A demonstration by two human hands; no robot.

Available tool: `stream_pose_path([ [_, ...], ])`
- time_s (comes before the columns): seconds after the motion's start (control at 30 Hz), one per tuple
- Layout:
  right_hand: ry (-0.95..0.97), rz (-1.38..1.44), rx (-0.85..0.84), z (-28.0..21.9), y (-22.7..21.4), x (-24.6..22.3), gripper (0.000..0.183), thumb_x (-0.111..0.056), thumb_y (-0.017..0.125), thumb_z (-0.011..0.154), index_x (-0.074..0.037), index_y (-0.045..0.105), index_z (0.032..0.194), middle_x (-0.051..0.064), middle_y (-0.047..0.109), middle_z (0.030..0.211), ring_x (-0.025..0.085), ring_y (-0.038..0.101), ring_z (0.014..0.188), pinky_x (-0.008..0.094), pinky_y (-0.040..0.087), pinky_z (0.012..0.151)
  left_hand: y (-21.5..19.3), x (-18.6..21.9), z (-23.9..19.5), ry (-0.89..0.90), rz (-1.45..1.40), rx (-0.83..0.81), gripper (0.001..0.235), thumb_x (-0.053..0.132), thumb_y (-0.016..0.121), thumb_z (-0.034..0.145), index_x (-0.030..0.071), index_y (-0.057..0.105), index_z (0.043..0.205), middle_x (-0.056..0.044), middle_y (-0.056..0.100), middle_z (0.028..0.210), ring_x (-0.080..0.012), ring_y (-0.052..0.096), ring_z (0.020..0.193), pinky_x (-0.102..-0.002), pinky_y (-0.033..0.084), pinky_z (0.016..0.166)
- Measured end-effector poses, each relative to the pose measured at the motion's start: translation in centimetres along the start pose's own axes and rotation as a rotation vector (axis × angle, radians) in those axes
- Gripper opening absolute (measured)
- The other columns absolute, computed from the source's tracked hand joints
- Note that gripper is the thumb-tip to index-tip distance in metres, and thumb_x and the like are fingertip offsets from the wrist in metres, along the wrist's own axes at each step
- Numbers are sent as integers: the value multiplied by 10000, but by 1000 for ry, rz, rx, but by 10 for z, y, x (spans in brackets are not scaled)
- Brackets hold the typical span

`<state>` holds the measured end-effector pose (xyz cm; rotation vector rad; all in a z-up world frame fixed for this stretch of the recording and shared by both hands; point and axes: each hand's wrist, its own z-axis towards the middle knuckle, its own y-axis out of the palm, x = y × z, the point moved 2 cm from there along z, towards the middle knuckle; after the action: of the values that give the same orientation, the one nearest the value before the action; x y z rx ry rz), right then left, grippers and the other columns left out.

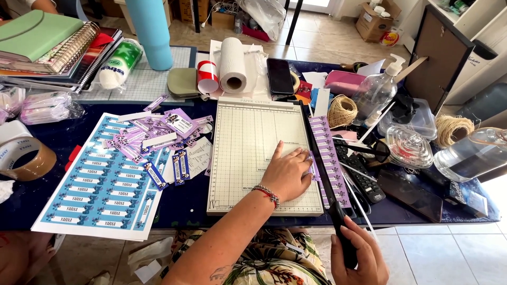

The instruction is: Cutting printed label sheets into individual strips using a manual paper trimmer

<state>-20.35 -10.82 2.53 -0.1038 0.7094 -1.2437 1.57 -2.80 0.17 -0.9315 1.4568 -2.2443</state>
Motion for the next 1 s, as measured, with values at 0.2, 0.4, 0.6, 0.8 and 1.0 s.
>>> stream_pose_path([
  [0.2, 3, -20, -1, 0, 0, 0, 175, -76, 782, 892, -41, 697, 1040, 152, 755, 1179, 230, 753, 1040, 324, 602, 889, 2, -1, 1, -5, -3, 1, 465, 369, 479, 968, 142, 646, 1337, -89, 533, 1502, -235, 440, 1434, -634, 76, 1237],
  [0.4, -20, -15, -30, -6, 1, 9, 154, -69, 761, 895, -37, 702, 1033, 165, 743, 1188, 226, 752, 1011, 322, 601, 895, -6, 5, 4, -27, 50, -80, 509, 454, 434, 983, 157, 611, 1356, -75, 496, 1533, -222, 429, 1438, -658, 33, 1241],
  [0.6, 62, 21, -67, -24, 3, 20, 171, -169, 784, 838, -94, 703, 969, 91, 752, 1167, 173, 750, 974, 274, 579, 818, -6, 5, 1, -12, 75, -50, 526, 443, 396, 998, 152, 593, 1388, -73, 518, 1514, -227, 447, 1421, -646, 19, 1246],
  [0.8, 1, 76, -271, 21, 3, 71, 105, -182, 644, 940, -109, 696, 995, 29, 707, 918, 75, 519, 530, 248, 403, 490, 0, 4, -5, 35, 34, -29, 526, 427, 403, 1008, 115, 593, 1386, -95, 524, 1505, -242, 435, 1432, -622, 35, 1248],
  [1.0, 161, -370, -622, 84, 50, 99, 487, -463, 620, 926, -153, 627, 1301, 116, 688, 1264, 354, 639, 1179, 478, 497, 1013, -9, 10, -6, 42, 20, -43, 533, 433, 395, 1016, 103, 583, 1391, -102, 549, 1477, -246, 446, 1423, -602, 36, 1251],
])
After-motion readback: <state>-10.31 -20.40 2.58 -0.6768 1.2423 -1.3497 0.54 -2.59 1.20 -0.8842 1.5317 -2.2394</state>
